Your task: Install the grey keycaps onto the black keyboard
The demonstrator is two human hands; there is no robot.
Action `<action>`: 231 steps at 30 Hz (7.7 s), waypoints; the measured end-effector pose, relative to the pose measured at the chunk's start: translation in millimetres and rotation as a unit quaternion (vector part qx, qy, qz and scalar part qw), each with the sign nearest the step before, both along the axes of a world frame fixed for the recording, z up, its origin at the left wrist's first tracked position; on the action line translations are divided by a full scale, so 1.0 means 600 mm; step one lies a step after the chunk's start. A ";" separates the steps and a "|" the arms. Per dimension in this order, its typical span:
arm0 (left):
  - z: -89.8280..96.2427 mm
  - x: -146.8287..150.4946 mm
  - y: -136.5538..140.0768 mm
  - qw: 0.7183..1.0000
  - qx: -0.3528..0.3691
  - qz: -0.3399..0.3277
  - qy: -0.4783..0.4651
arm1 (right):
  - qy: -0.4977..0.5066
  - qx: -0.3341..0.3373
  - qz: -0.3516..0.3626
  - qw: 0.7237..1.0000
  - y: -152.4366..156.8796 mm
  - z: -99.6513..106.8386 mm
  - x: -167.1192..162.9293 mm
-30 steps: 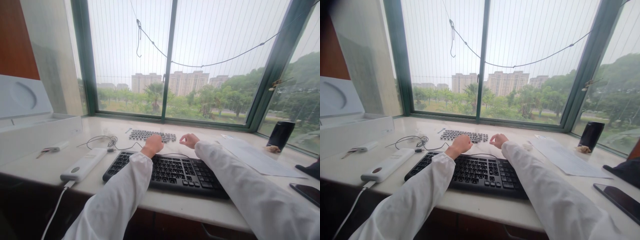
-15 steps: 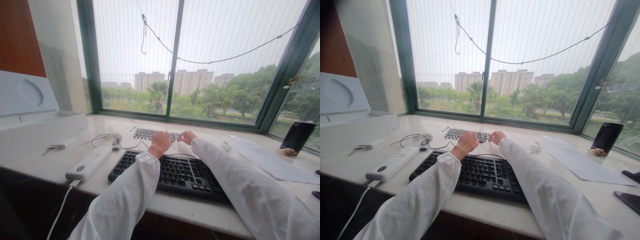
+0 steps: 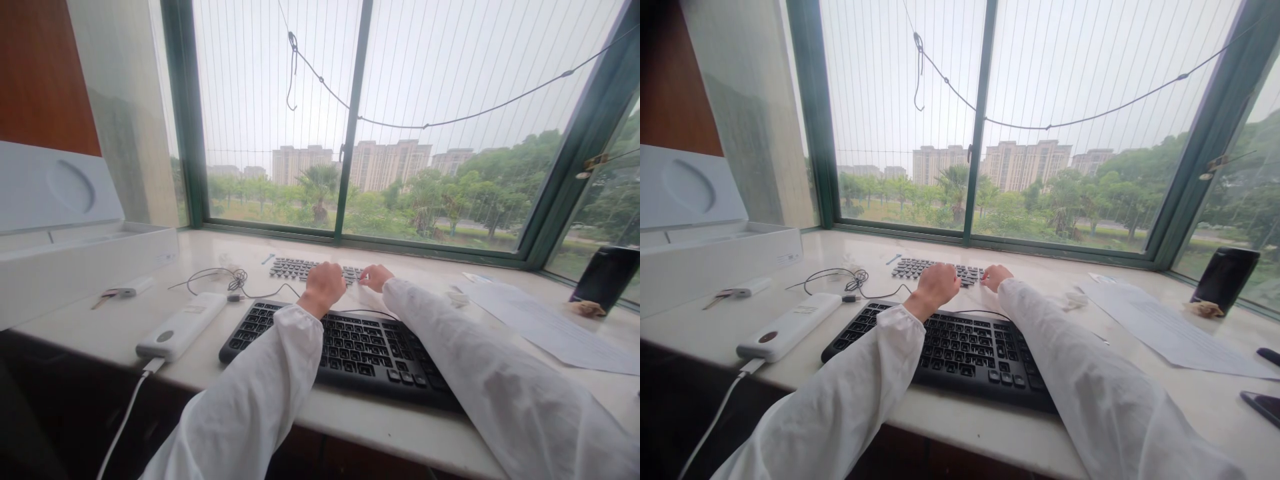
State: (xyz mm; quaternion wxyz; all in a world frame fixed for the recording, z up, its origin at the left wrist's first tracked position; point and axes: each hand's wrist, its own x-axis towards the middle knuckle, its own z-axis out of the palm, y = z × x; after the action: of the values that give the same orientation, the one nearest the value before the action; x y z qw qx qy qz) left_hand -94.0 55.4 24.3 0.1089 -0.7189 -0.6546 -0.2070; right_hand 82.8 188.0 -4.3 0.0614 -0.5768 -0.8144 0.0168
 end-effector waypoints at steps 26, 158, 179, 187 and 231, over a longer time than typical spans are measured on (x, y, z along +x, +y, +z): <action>0.021 0.040 -0.051 0.854 -0.312 -0.408 -0.084 | 0.185 -0.231 0.225 0.928 -0.291 0.044 0.130; 0.019 0.068 -0.088 0.833 -0.344 -0.420 -0.108 | 0.162 -0.080 0.278 0.944 -0.325 0.043 0.126; 0.021 0.069 -0.094 0.836 -0.355 -0.398 -0.124 | 0.215 -0.230 0.197 0.929 -0.326 0.045 0.123; 0.013 0.071 -0.087 0.843 -0.360 -0.379 -0.122 | 0.219 -0.238 0.199 0.925 -0.329 0.048 0.124; 0.023 0.046 -0.054 0.892 -0.322 -0.261 -0.179 | 0.273 -0.095 0.136 0.948 -0.297 0.073 0.158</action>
State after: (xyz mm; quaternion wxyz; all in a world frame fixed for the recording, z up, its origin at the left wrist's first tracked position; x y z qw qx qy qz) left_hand -66.7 23.2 38.3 -0.3056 -0.8103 -0.4826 -0.1309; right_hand 177.7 9.9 39.4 0.2236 -0.4370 -0.8318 0.2591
